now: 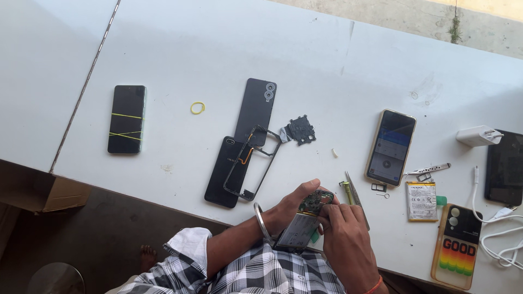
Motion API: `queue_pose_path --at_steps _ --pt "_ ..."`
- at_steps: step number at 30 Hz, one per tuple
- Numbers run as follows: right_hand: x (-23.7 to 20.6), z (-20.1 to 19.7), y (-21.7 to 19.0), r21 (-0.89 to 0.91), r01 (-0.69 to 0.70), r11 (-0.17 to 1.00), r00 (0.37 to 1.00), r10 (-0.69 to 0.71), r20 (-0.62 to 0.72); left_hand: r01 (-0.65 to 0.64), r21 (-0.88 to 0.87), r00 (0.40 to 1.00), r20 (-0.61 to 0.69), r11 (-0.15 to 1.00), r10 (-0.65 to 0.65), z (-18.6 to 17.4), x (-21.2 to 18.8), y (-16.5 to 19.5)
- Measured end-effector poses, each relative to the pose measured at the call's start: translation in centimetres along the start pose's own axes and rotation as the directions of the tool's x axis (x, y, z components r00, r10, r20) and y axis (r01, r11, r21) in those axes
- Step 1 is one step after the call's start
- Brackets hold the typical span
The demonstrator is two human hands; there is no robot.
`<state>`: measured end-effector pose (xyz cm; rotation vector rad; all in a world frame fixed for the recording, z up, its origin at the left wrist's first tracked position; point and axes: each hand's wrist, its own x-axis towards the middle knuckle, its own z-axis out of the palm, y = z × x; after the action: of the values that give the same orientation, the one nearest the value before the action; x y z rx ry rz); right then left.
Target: The person disassembles a smartphone on a white table, removing the back cover and battery. They use a screwdriver and tweezers to detach the motherboard and other internal components. The person then picks up a different smartphone and navigates its screen before the clip ends.
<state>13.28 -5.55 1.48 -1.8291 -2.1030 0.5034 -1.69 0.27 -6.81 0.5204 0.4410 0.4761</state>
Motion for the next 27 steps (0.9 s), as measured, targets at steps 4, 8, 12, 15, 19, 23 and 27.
queue_pose_path --at_steps 4,8,12,15,19,23,27 --pt "-0.1 0.3 0.1 0.029 0.048 0.998 0.999 -0.048 -0.012 -0.003 -0.043 1.0 -0.005 0.999 0.003 -0.1 -0.3 0.0" --pt "-0.1 0.2 0.5 0.005 0.074 0.997 0.997 -0.074 0.009 -0.011 -0.024 1.0 0.02 1.0 0.011 0.2 -0.4 0.4" --pt "-0.7 0.1 0.6 0.077 0.038 0.996 0.998 -0.034 -0.058 -0.058 0.028 0.998 -0.037 0.998 0.059 0.9 -1.2 1.2" --pt "-1.7 0.1 0.4 0.041 0.092 0.995 0.965 -0.079 -0.248 -0.159 0.184 0.986 -0.024 0.97 0.166 1.9 -1.7 1.8" --pt "-2.7 0.1 0.2 0.001 0.071 0.998 0.929 -0.065 -0.364 -0.223 0.346 0.973 0.027 0.911 0.228 2.7 -2.6 2.7" --pt "-2.3 -0.2 -0.2 0.108 -0.022 0.994 0.922 0.062 -0.383 -0.189 0.229 0.982 0.027 0.955 0.188 3.2 -2.0 3.1" --pt "-1.2 -1.0 -0.7 0.202 -0.189 0.961 0.933 0.239 -0.268 -0.2 0.124 0.98 0.029 0.972 0.198 2.8 -1.7 3.2"
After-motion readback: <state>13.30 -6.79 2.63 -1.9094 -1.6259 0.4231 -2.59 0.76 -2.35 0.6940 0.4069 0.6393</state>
